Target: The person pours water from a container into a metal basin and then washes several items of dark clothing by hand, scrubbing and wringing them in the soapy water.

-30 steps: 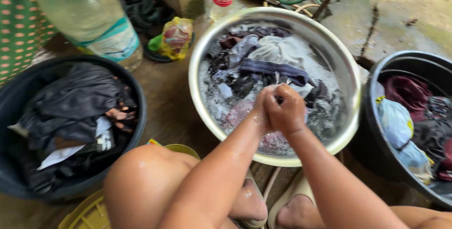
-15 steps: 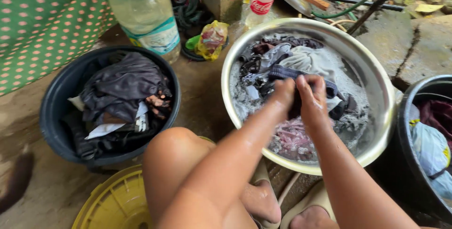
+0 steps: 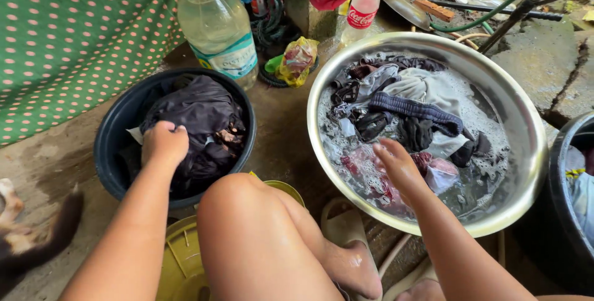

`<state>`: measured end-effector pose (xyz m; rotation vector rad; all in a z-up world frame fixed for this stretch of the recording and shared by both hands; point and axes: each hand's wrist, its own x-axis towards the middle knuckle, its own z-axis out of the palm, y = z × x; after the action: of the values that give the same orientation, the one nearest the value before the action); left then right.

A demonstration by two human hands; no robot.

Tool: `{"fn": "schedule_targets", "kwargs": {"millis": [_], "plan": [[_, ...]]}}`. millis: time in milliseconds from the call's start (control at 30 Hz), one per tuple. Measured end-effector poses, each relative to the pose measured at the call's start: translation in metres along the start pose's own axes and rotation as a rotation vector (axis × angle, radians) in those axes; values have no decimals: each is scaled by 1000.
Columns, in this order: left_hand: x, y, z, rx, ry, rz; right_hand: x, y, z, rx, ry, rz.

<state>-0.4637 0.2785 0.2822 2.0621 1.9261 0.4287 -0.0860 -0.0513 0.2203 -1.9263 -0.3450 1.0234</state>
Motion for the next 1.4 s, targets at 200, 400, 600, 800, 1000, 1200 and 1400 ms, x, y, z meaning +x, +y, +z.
{"fn": "schedule_targets", "kwargs": {"millis": [200,400,600,800,1000,1200,1400], "plan": [[27,105,54,-261,-432,379,40,142,-61,-593,214,-49],[-37,251,209,-130,-772,795,29,166,-73,-770,173,-50],[-183,266,313,59,-1030,751,31,139,-70,-868,511,-283],[-281,268,324,478,-1165,795,82,180,-84,-482,461,-118],[-244,300,330,314,-1747,665,110,223,-97,439,237,178],[-173,303,350,-533,-1096,247,58,85,-140,1107,-62,-113],[-193,345,269,-705,-1795,3,18,-16,-170,1264,-3,-446]]}}
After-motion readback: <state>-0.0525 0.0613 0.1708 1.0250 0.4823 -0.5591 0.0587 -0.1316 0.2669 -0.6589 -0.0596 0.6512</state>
